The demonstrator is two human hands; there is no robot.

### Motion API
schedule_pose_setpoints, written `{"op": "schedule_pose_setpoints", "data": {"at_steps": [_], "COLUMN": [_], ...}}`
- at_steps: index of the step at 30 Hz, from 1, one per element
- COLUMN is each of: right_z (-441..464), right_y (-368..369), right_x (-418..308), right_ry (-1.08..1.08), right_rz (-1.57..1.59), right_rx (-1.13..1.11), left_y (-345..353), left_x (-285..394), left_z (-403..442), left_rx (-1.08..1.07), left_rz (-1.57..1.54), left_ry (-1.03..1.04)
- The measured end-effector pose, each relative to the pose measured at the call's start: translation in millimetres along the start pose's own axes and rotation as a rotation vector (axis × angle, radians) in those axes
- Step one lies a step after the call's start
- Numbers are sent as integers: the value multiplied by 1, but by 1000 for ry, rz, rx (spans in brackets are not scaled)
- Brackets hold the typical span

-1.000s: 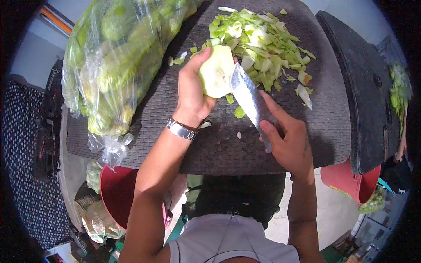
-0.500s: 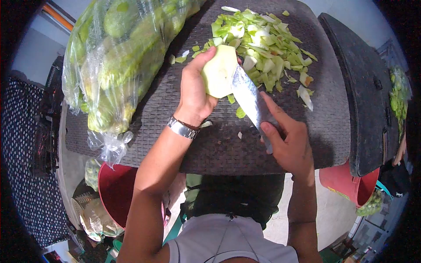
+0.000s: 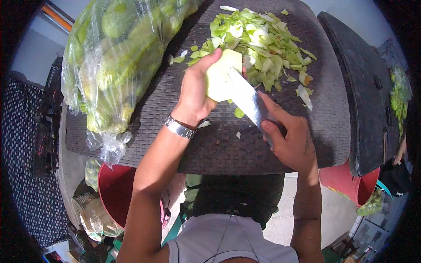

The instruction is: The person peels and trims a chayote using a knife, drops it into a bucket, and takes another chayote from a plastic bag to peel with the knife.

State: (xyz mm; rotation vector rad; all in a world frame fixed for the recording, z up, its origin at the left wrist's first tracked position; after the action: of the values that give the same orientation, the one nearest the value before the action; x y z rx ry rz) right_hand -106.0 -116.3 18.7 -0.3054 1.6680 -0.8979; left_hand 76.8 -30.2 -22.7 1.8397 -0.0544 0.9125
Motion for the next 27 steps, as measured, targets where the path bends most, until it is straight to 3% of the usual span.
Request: {"op": "schedule_pose_setpoints", "data": {"at_steps": [11, 15, 20, 22, 27], "right_z": [6, 7, 3, 7, 27], "right_y": [3, 12, 9, 5, 8], "right_x": [4, 21, 30, 32, 21], "right_ry": [-9, 87, 225, 198, 91], "right_rz": [14, 271, 701, 717, 532], "right_rx": [-14, -169, -302, -233, -20], "left_y": [5, 2, -11, -15, -3], "left_x": [-8, -8, 14, 27, 23], "left_z": [-4, 0, 5, 3, 0], "left_rx": [-31, -20, 134, 185, 134], "left_rz": [-14, 38, 176, 341, 138], "left_ry": [-54, -46, 188, 279, 261]}}
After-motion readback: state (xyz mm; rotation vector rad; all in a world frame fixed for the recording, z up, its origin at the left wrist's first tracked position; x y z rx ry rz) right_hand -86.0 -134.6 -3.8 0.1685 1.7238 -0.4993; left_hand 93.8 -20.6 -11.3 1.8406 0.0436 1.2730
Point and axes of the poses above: each hand's wrist, its own z-axis towards the middle knuckle, its own y-axis out of the palm, x = y × z, the point moved 7 cm from there along z, towards the middle knuckle, and after that the axes turned 9 degrees about -z, right-handed, at the moved point
